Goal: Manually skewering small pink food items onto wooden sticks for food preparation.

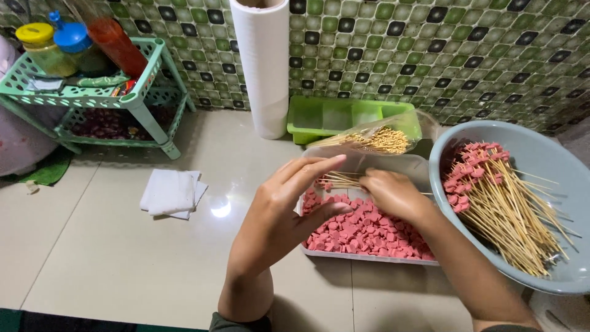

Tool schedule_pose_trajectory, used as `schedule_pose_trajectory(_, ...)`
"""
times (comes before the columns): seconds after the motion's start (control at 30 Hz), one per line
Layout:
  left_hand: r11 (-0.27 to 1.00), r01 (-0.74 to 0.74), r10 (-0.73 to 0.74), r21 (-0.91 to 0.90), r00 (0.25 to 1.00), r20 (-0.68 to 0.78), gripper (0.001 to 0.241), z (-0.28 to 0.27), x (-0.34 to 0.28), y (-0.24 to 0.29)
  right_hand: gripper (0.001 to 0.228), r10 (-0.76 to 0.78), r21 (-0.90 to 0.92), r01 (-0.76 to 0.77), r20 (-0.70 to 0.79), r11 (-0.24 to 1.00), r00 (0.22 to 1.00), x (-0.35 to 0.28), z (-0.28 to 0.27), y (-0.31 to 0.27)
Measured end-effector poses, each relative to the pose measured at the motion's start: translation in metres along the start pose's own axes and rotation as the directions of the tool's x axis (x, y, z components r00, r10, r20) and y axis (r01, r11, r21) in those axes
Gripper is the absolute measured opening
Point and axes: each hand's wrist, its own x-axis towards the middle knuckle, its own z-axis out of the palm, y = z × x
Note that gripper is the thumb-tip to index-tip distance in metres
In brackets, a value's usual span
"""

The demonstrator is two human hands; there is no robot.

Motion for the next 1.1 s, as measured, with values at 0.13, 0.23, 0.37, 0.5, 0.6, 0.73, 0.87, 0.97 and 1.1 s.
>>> schedule_pose_trajectory(0.13,1.000,-0.028,0.028,-0.012,1.000,0.007,0.050,-0.002,-0.002,0.002,0.024,0.053,-0.019,-0.054,-0.030,0.998,0.998,0.041,0.022,0.002)
schedule_pose_trajectory(0.23,0.999,-0.038,0.038,0.002,0.999,-0.009,0.052,-0.004,-0.002,0.002,0.024,-0.041,-0.161,0.007,-0.207,0.987,0.977,0.048,0.032,0.002)
schedule_pose_trajectory(0.37,0.999,-0.028,0.028,0.018,0.999,-0.024,0.046,-0.006,-0.005,0.001,0.025,-0.090,-0.033,0.084,-0.284,0.996,0.955,0.007,0.000,-0.017)
schedule_pose_trajectory(0.5,0.999,-0.033,0.033,0.039,0.999,-0.007,0.046,-0.004,-0.005,0.000,0.015,-0.217,-0.017,0.255,-0.583,0.967,0.783,-0.034,-0.047,-0.018)
schedule_pose_trajectory(0.6,0.997,-0.045,0.046,0.068,0.999,-0.014,0.043,-0.001,-0.004,0.000,0.010,-0.185,-0.024,0.269,-0.784,0.963,0.592,-0.056,-0.076,-0.015)
schedule_pose_trajectory(0.73,0.995,-0.049,0.050,0.092,0.999,-0.015,0.044,-0.002,-0.005,0.002,0.025,-0.053,-0.007,0.093,-0.863,0.996,0.503,-0.061,-0.076,0.008)
schedule_pose_trajectory(0.87,0.995,-0.056,0.059,0.077,0.998,-0.036,0.041,-0.001,-0.005,0.001,0.052,0.211,0.317,-0.019,-0.583,0.948,0.784,-0.056,-0.065,0.016)
schedule_pose_trajectory(0.97,0.993,-0.064,0.067,0.095,0.997,-0.029,0.042,0.003,-0.002,0.001,0.032,0.200,0.491,0.145,-0.583,0.859,0.788,-0.051,-0.063,0.013)
schedule_pose_trajectory(1.1,0.993,-0.059,0.059,0.102,0.998,0.005,0.043,0.010,-0.001,0.001,0.024,0.318,0.773,0.243,-0.496,0.586,0.808,-0.053,-0.073,-0.001)
